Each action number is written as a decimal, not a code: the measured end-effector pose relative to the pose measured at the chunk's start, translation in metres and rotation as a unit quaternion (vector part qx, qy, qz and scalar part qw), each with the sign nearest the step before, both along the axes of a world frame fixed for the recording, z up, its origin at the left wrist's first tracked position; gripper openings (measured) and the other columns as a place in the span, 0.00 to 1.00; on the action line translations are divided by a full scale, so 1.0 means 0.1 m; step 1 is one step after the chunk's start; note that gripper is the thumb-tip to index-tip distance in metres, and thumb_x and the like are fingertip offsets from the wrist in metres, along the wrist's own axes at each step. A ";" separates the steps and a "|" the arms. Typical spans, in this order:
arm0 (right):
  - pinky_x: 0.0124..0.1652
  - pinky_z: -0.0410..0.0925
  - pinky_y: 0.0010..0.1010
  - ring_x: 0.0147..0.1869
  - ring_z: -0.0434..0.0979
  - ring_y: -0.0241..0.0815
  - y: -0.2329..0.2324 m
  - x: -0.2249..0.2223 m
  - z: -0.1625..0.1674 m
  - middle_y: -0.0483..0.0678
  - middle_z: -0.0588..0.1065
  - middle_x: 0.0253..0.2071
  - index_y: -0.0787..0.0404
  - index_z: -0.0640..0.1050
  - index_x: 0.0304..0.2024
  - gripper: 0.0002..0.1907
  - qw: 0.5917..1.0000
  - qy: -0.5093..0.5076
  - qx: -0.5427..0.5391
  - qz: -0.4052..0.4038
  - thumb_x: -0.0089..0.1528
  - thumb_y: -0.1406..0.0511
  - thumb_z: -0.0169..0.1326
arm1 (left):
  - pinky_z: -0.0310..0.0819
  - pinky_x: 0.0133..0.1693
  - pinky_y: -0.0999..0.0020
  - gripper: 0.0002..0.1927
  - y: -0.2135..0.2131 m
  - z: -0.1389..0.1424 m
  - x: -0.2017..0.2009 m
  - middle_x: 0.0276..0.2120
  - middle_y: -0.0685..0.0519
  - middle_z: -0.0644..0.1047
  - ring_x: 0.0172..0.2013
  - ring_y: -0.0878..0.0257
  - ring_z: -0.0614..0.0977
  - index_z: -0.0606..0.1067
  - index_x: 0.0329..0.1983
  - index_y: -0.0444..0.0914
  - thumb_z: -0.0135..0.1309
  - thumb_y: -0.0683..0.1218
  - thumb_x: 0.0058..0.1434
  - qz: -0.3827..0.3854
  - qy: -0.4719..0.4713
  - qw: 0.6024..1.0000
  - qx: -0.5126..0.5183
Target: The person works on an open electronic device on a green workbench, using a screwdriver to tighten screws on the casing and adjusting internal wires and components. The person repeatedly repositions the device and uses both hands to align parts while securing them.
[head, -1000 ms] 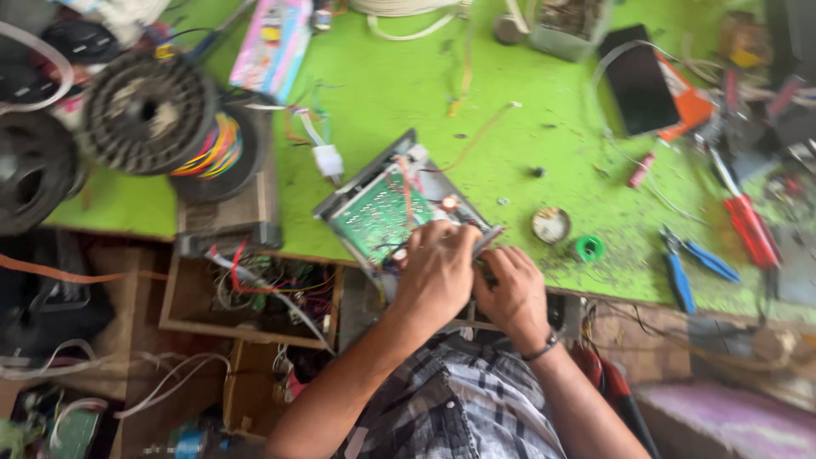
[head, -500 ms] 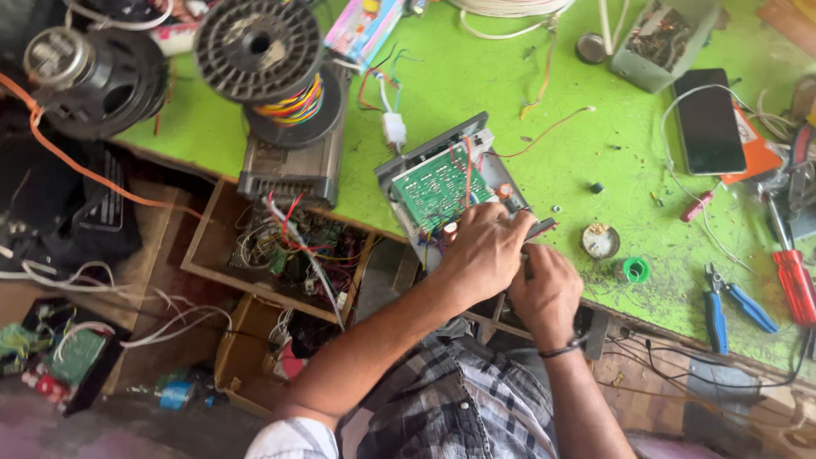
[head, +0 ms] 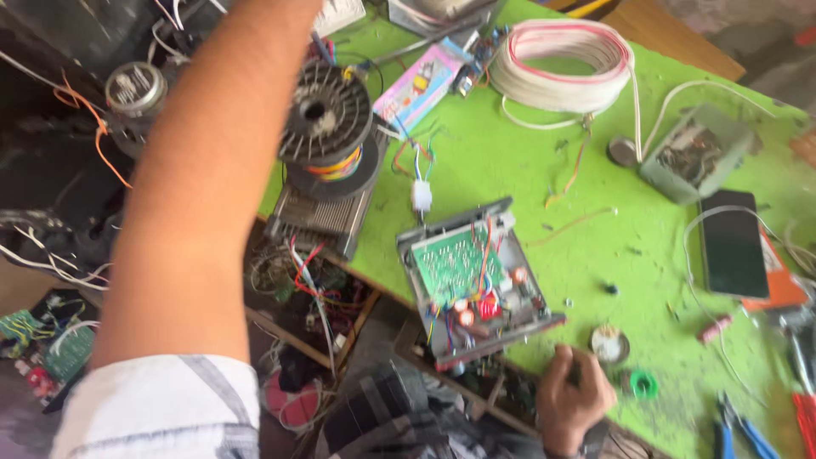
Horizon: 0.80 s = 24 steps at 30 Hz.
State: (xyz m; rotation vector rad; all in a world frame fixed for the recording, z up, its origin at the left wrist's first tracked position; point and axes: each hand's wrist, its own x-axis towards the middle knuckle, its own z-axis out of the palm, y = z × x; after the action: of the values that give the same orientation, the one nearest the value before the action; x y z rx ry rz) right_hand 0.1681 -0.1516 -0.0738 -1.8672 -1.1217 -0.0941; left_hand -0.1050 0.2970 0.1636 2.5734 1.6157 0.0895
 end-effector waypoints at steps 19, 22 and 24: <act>0.35 0.69 0.31 0.29 0.76 0.40 -0.11 0.11 -1.43 0.52 0.75 0.27 0.66 0.79 0.38 0.09 0.997 0.061 -0.017 -0.047 0.70 0.65 0.58 | 0.73 0.49 0.53 0.18 0.83 -1.54 -1.16 0.46 0.43 0.77 0.49 0.45 0.80 0.79 0.51 0.36 0.63 0.44 0.57 -0.304 -0.126 0.944 0.005; 0.36 0.69 0.31 0.29 0.76 0.40 -0.21 0.24 -1.54 0.52 0.75 0.28 0.66 0.78 0.38 0.10 0.998 0.043 -0.015 -0.050 0.70 0.64 0.57 | 0.70 0.47 0.51 0.13 0.60 -1.46 -1.09 0.44 0.43 0.75 0.49 0.46 0.78 0.79 0.49 0.40 0.61 0.47 0.63 -0.295 -0.055 0.952 0.059; 0.36 0.68 0.31 0.30 0.76 0.40 -0.33 0.36 -1.57 0.52 0.75 0.28 0.66 0.78 0.38 0.11 0.998 0.029 -0.017 -0.049 0.71 0.64 0.57 | 0.70 0.48 0.51 0.10 0.47 -1.28 -1.10 0.43 0.44 0.74 0.49 0.47 0.78 0.78 0.46 0.41 0.60 0.49 0.64 -0.272 -0.023 0.959 0.082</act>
State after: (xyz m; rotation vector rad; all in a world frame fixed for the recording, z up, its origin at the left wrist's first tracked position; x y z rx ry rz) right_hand 0.2040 -0.1846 -0.2307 -1.9423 -0.9972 -0.0761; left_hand -0.2151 0.3437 0.0359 3.0112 0.8652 0.2423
